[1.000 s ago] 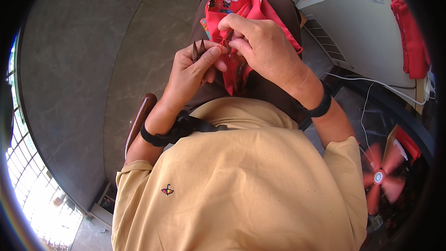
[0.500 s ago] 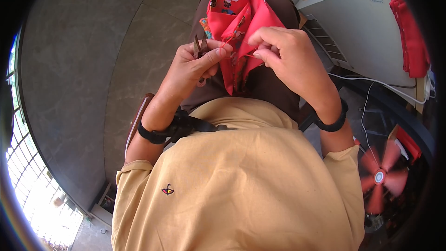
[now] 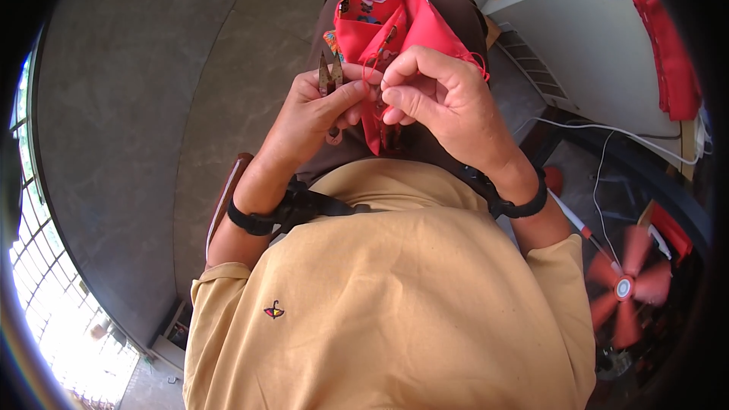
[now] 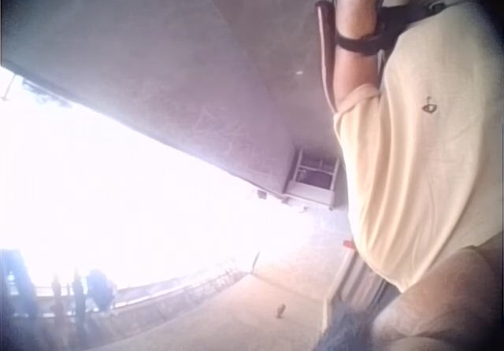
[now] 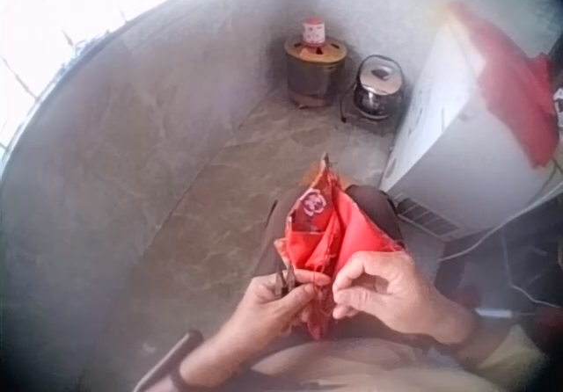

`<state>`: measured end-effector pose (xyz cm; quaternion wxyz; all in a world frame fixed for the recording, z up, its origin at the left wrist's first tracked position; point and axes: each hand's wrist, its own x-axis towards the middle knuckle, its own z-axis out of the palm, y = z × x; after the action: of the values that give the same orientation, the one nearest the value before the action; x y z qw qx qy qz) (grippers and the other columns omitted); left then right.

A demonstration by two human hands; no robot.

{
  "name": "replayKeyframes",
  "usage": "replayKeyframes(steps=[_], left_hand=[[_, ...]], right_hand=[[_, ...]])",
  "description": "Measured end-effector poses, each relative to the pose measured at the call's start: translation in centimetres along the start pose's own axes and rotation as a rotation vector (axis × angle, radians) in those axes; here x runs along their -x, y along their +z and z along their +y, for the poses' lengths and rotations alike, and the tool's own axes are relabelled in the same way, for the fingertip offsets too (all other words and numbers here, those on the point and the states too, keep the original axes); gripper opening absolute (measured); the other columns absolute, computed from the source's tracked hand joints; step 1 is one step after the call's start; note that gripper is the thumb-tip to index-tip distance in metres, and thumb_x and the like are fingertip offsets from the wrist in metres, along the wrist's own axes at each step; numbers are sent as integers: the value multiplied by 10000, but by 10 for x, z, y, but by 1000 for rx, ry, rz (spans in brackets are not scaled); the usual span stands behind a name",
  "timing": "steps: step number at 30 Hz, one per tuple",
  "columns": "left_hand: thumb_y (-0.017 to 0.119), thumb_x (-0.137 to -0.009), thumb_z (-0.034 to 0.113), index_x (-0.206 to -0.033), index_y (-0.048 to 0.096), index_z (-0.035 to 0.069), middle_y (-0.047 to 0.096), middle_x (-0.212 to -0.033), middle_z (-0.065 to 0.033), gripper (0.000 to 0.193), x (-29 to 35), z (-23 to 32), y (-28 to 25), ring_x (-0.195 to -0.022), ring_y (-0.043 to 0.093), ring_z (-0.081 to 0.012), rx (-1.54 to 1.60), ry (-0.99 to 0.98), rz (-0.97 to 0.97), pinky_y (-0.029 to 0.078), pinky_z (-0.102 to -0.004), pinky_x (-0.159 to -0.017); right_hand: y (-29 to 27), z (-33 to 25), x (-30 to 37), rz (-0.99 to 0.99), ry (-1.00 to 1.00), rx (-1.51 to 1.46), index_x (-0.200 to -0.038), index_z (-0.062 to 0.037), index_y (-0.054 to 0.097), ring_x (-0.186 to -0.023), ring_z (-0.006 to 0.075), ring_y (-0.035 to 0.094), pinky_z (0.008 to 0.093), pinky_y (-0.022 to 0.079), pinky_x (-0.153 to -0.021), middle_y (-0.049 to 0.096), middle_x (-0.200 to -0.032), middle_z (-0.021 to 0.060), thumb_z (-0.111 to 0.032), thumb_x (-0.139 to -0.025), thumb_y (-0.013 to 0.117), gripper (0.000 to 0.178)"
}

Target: Hand sewing a pink fabric item using a needle and red thread.

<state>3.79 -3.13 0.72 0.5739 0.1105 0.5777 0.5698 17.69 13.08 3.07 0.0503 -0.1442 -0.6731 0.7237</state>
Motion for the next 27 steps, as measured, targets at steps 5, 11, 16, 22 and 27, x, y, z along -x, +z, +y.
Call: replayKeyframes(steps=[5, 11, 16, 22, 27], left_hand=[[539, -939, 86, -1056, 713, -31, 547, -713, 28, 240, 1, 4, -2, -638, 466, -47, -81, 75, 18, 381, -228, -581], [507, -1005, 322, -1132, 747, 27, 517, -658, 44, 402, -2, 4, -3, -586, 432, -33, -112, 159, 61, 293, -215, -494], [460, -1034, 468, -1093, 751, -9, 532, -666, 8, 562, -4, 3, -6, -583, 448, -63, -121, 176, 70, 301, -220, -489], [543, -1019, 482, -1045, 766, 34, 520, -644, 36, 501, -4, 4, -5, -560, 428, -37, -163, 165, 85, 294, -213, -484], [675, -988, 365, -1007, 771, 80, 503, -620, 85, 302, -3, 3, -2, -542, 410, -5, -144, 152, 120, 278, -202, -480]], right_hand=[[-5, 1, -12, 36, -11, -18, -1003, -17, 635, -785, 97, 714, 211, 567, -685, 680, -900, 25, -89, -996, 659, 76], [-9, -3, -25, 40, -42, 5, -1008, -24, 639, -786, 97, 712, 212, 567, -689, 683, -916, 26, -110, -1004, 654, 88], [-14, 0, -30, 49, -30, 44, -1009, -23, 638, -787, 94, 707, 218, 570, -696, 684, -921, 28, -113, -1005, 653, 92], [-22, 1, -34, 74, -46, 91, -1009, -17, 641, -788, 95, 706, 224, 569, -697, 678, -909, 27, -112, -1004, 653, 95], [-28, 1, -39, 73, -83, 94, -1008, -13, 640, -790, 102, 706, 225, 563, -697, 677, -905, 31, -112, -1002, 654, 100]])
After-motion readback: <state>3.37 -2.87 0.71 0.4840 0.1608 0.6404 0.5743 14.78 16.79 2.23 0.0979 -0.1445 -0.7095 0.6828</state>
